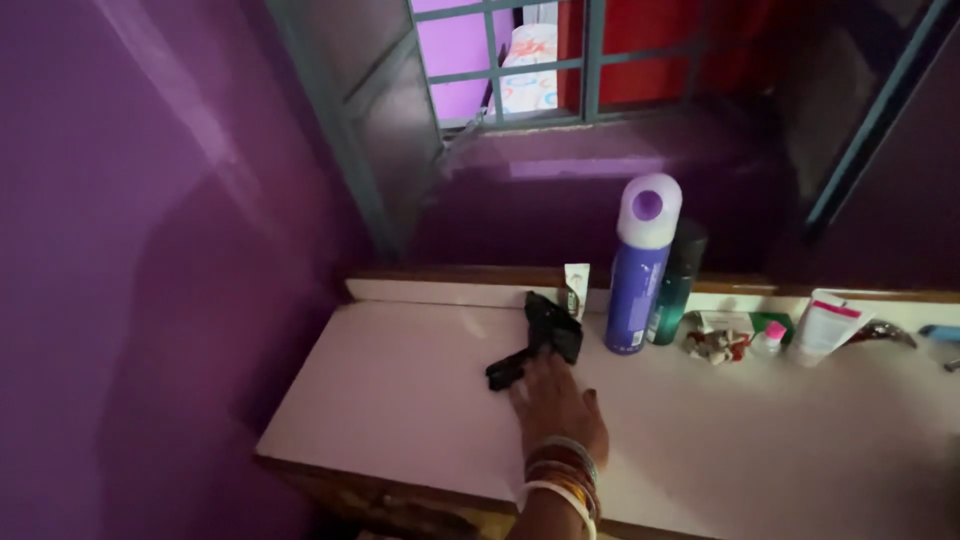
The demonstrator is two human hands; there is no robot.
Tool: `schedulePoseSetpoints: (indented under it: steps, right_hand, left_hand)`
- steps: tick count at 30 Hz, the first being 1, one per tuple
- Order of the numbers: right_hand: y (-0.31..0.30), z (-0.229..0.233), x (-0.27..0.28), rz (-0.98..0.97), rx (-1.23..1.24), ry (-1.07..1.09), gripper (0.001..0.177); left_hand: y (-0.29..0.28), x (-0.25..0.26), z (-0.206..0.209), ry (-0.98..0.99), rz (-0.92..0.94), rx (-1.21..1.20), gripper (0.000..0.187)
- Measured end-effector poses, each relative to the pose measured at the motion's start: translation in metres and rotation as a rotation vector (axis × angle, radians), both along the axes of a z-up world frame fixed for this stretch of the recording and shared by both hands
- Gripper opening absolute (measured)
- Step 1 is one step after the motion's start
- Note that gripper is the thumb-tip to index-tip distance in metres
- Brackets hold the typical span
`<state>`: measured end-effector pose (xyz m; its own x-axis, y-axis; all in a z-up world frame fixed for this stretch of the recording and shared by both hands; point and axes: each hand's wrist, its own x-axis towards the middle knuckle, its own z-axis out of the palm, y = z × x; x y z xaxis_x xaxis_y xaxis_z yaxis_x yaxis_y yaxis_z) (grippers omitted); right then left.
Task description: The person is seen tidying various grooming and utility items on a dresser and bed.
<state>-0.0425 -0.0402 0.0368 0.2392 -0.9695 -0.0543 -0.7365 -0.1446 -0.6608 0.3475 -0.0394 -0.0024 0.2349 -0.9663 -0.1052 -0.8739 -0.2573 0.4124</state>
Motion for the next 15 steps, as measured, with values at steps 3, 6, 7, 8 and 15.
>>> schedulePoseSetpoints:
  steps: [3,6,7,8,15]
  right_hand:
    - [-0.008,-0.005,0.123,0.03,0.029,-0.001,0.044]
    - [-0.023,-0.002,0.231,0.056,0.069,0.005,0.045]
    - [-0.034,-0.007,0.252,0.052,0.07,0.007,0.045]
    - [-0.046,-0.013,0.273,0.098,0.071,0.001,0.047]
    - [-0.064,0.021,0.353,0.173,0.234,0.019,0.061]
  left_hand:
    - [0.003,0.005,0.016,0.015,0.011,-0.029,0.077]
    - [-0.001,0.002,0.009,0.003,0.025,-0.018,0.08]
    - [-0.003,0.002,0.007,0.005,0.021,-0.017,0.08]
    - [-0.005,0.001,0.004,-0.032,0.003,0.002,0.077]
    - [-0.023,0.011,-0.007,-0.096,-0.044,0.005,0.07]
